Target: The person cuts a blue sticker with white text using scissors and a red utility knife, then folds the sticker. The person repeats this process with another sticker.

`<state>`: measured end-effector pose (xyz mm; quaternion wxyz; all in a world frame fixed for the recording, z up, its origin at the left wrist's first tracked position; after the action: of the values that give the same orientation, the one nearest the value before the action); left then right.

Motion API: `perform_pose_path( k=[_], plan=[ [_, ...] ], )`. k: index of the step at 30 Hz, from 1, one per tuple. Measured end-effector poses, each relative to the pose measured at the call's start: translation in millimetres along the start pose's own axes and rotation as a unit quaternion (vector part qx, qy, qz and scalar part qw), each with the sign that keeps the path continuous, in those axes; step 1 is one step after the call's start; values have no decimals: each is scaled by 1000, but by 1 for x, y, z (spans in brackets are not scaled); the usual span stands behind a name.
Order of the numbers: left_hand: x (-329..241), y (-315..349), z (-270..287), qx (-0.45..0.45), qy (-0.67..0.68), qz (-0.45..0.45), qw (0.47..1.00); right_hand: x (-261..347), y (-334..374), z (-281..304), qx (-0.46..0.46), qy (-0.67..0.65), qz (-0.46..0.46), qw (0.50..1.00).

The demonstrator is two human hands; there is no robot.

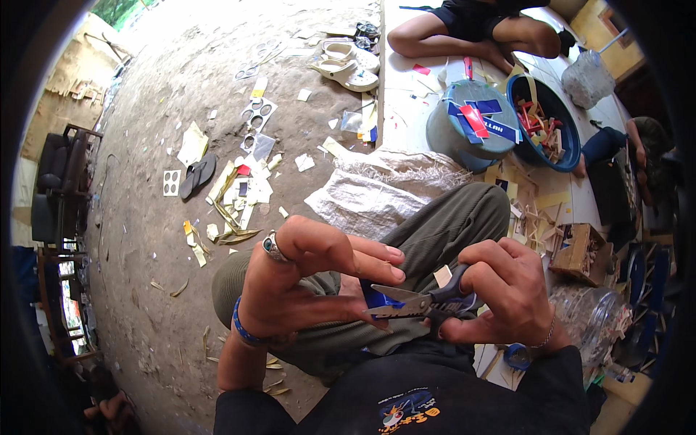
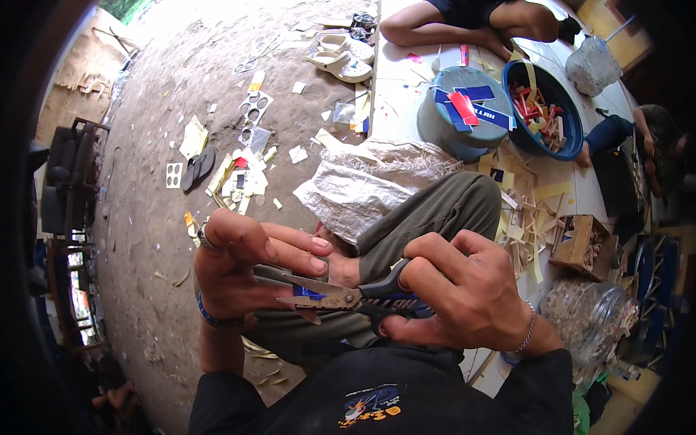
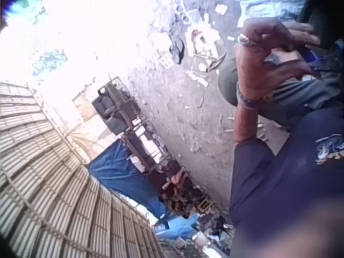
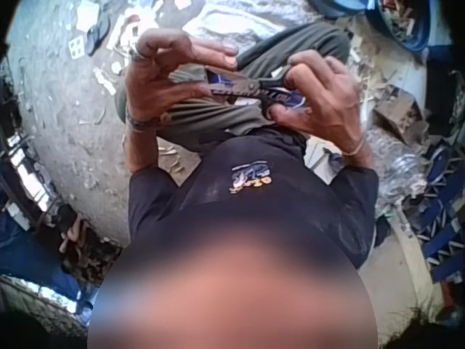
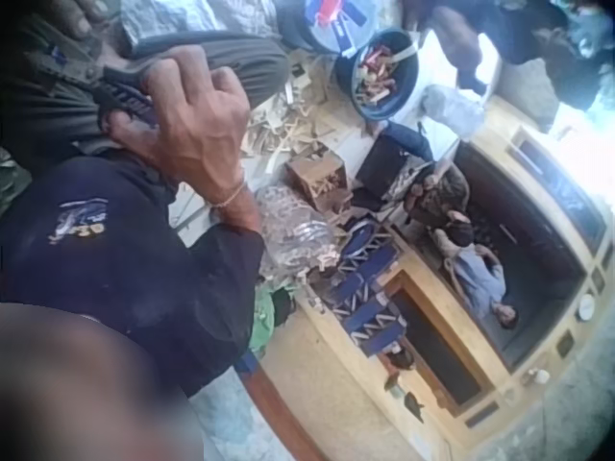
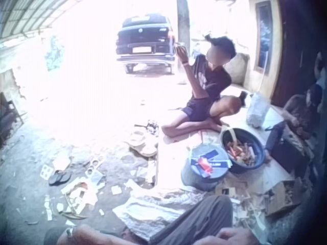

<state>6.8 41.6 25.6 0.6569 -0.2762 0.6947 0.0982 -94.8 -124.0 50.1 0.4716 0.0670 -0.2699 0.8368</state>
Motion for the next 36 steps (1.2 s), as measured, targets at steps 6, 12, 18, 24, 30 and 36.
perform_pose_path(
  k=[6, 12, 18, 24, 30, 36],
  plan=[
    [1, 1, 0, -6, 22, 7, 1000, 1, -1, 1, 12, 0, 2, 1000],
    [1, 1, 0, -4, 5, 3, 1000, 0, -1, 2, 30, 4, 4, 1000],
    [2, 1, 0, -17, 10, 11, 1000, -1, -2, 5, 54, 14, 7, 998],
    [5, 1, -3, -7, -5, 26, 1000, -3, -4, 4, 74, 7, 8, 997],
    [7, 2, -3, -5, -2, 25, 1000, -3, -2, 1, 72, -3, 13, 997],
    [5, 1, -3, -5, -5, 22, 1000, -4, 0, 1, 73, -2, 26, 997]
  ],
)
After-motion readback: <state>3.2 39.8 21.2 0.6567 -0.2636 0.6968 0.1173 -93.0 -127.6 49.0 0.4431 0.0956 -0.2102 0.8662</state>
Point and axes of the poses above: each hand's wrist, its own y-axis away from the middle knuckle, its own z-axis out of the back of the hand, x = y × z, the point moved 8 cm from there along -y, towards the middle knuckle, and after that the axes turned 8 degrees about z, right-handed, at the moved point
